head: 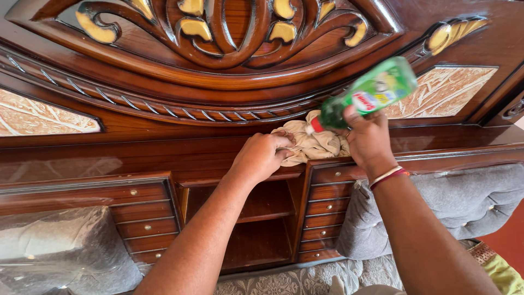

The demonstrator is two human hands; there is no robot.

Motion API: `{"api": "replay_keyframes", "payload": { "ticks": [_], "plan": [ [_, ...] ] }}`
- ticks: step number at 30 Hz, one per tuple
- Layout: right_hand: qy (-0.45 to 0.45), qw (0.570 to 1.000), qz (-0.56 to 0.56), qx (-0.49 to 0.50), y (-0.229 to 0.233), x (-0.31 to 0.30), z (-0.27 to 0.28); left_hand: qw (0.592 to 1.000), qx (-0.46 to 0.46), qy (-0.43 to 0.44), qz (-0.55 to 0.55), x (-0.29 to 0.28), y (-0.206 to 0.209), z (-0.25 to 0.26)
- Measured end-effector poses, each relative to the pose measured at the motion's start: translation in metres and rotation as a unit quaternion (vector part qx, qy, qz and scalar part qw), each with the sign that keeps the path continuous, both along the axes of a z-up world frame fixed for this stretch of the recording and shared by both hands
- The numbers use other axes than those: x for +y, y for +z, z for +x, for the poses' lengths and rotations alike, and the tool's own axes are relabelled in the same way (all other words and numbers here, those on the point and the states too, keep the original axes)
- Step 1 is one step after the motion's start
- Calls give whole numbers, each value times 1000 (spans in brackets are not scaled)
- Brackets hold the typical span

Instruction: The person wipes the ornate wooden headboard of a bed with a cloth. They apply a green liquid cleaning solution from a bottle onto the cloth and continue to wipe the carved details and flat surfaces of the headboard.

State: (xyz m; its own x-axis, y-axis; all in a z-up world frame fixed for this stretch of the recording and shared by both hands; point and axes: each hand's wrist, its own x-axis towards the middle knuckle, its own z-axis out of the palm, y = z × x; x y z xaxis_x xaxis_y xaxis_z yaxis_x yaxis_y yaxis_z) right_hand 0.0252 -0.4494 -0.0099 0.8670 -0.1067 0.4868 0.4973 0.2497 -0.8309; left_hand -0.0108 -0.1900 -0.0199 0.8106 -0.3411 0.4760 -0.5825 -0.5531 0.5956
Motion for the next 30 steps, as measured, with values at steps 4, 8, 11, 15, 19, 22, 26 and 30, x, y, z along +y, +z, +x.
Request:
{"api": "replay_keyframes", "payload": {
  "ticks": [4, 8, 11, 15, 19, 22, 26, 30],
  "plan": [
    [-37, 990, -136, -23, -11, -2, 14, 1000, 4, -1, 3, -1, 1, 0],
    [15, 996, 84, 22, 4, -6, -3, 1000, 7, 4, -5, -3, 2, -2],
    [30, 997, 65, 2, 7, 1, -8, 1000, 14, 9, 8, -2, 3, -3],
    [9, 1000, -13, 0, -1, -1, 2, 1000, 9, 5, -1, -4, 3, -2],
    [10, 1000, -26, 8, -4, -2, 4, 1000, 18, 9, 4, -2, 2, -3],
    [18, 1000, 21, 9, 3, -1, -2, 1000, 11, 17, 4, -3, 1, -3],
    [11, 1000, 20, -9, 6, 4, -7, 1000, -26, 4, 0, -2, -1, -3],
    [2, 1000, 9, -10, 5, 8, -6, 1000, -5, 11, 9, -3, 0, -1]
  ]
}}
